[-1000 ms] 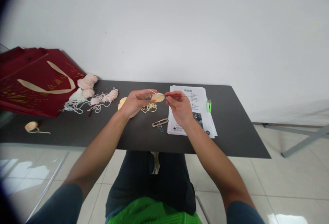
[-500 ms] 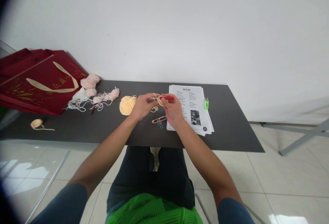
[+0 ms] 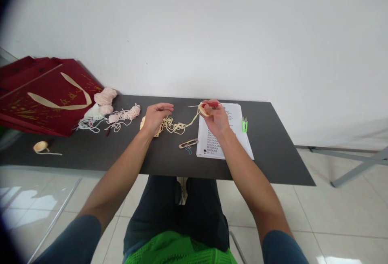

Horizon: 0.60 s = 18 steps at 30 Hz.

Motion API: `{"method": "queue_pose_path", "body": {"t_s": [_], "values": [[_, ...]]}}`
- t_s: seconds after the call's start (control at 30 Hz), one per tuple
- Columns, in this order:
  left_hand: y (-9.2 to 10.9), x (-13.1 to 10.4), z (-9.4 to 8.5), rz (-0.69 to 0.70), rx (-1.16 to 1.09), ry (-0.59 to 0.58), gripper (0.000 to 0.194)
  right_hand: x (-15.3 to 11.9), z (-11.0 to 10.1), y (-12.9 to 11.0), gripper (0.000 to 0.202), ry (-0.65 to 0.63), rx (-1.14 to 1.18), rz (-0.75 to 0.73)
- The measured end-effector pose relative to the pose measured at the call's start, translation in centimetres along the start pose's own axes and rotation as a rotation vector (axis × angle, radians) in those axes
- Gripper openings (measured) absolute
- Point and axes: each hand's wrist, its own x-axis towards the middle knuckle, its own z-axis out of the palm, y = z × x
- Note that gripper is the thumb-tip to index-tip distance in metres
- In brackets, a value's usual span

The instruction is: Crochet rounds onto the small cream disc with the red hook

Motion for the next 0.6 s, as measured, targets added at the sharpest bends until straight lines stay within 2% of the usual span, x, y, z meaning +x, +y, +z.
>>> {"method": "queue_pose_path", "body": {"t_s": [0.1, 0.2, 0.33, 0.4, 0.5, 0.6], "values": [[0.0, -0.2, 0.6, 0.024, -0.009, -0.072, 0.031, 0.2, 0.1, 0.5, 0.025, -0.040, 0.019, 0.004], [0.3, -0.6, 1.9, 0.046, 0.028, -0.241, 0.027, 0.1, 0.1, 1.4, 0.026, -0.046, 0.028, 0.010], [0.3, -0.6, 4.0, 0.199, 0.168, -0.386, 0.045, -0.2, 0.2, 2.5, 0.029, 0.004, -0.014, 0.011], [0.1, -0.4, 4.8, 0.217, 0.181, -0.408, 0.041, -0.2, 0.3, 2.8, 0.029, 0.003, -0.035, 0.005], [-0.5, -0.2, 5.4, 0.200, 0.096, -0.333, 0.024, -0.2, 0.1, 3.1, 0.031, 0.010, -0.040, -0.021], [-1.0, -0.1, 5.4, 0.099, 0.009, -0.357, 0.019, 0.0, -0.2, 3.4, 0.031, 0.031, -0.021, -0.045]]}}
